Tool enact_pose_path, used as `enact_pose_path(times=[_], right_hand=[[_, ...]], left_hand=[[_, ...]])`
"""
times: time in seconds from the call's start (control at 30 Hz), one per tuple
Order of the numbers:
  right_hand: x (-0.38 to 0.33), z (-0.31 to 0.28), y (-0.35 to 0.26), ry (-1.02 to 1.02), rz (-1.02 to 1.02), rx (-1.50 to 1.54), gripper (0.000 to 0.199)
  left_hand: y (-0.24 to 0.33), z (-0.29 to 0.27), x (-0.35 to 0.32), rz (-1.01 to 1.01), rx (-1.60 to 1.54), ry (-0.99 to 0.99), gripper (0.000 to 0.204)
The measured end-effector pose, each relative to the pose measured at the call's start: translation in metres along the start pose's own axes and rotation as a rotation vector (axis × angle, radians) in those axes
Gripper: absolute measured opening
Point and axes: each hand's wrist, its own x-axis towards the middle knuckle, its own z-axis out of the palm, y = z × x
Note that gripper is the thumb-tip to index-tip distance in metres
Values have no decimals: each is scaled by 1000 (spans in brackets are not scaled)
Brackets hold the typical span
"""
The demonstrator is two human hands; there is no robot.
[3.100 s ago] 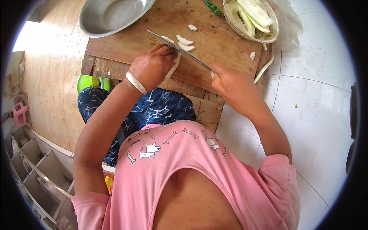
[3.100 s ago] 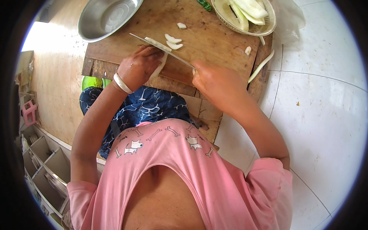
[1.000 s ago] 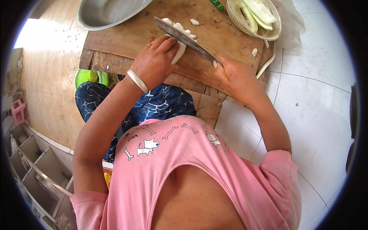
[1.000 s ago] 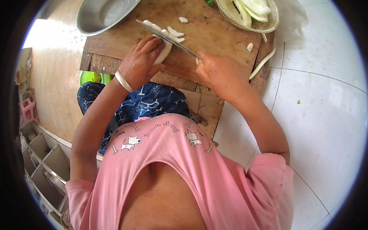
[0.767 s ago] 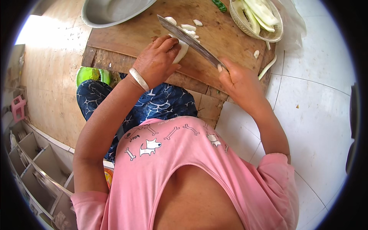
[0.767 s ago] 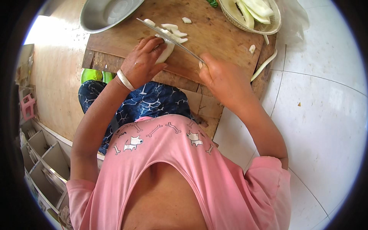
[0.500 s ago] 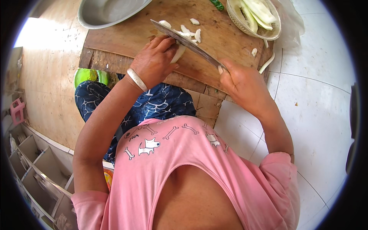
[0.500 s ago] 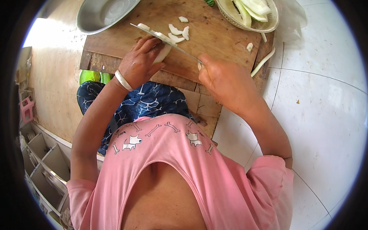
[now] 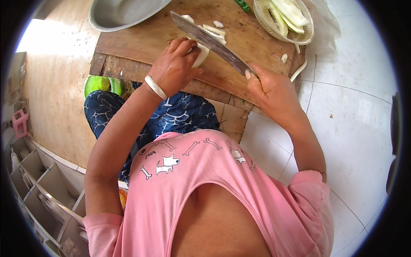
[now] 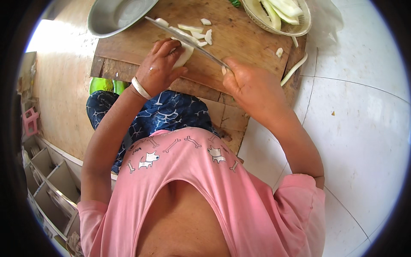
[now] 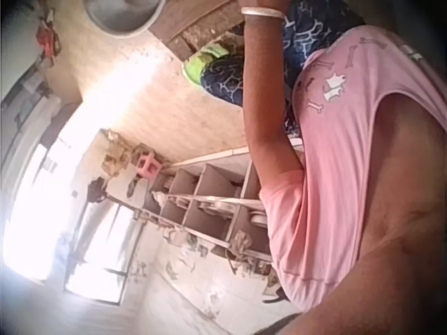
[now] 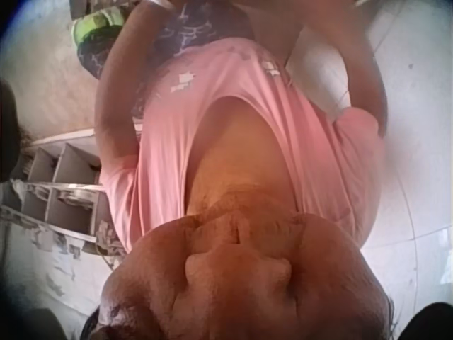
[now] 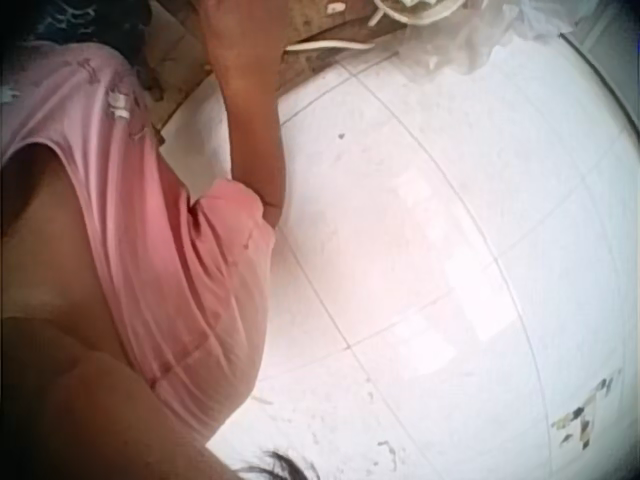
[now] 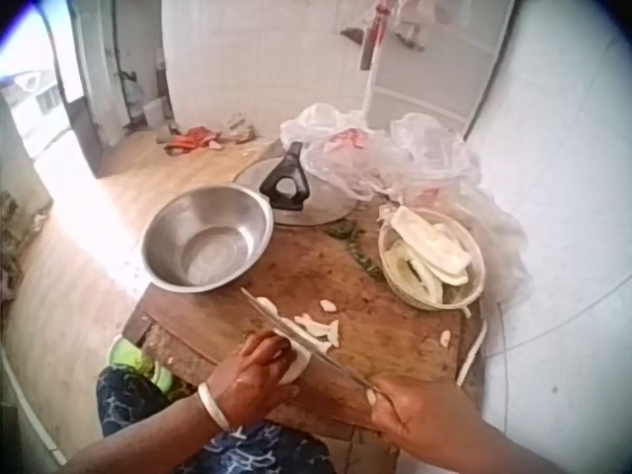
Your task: The person is chopping white vegetables on a wooden cutting board using a large knife. They slice the vegetables into thin pieces and transfer them into a metal bowl.
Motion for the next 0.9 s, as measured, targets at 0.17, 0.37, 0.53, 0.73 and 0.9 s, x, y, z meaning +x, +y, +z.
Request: enact_pose_path(times=[0.17,0.37,0.53,0.73,0.9], right_hand=[[1,-7,5,-16,-64,-18,25],[13,2,10,-60,-62,-48,25],[22,27,19,19,-50,-37,26],[11,8,2,-12,27,4,27],[-3,-2,-3,5,-49,10,27]], left_hand=[[-1,4,6,12,1,18,53],[-1,4,4,1,10,2,53],[2,3,-5,21,119,4,52],[2,1,-5,-9,88,-22,49],[2,-2,-4,26,145,-1,45]])
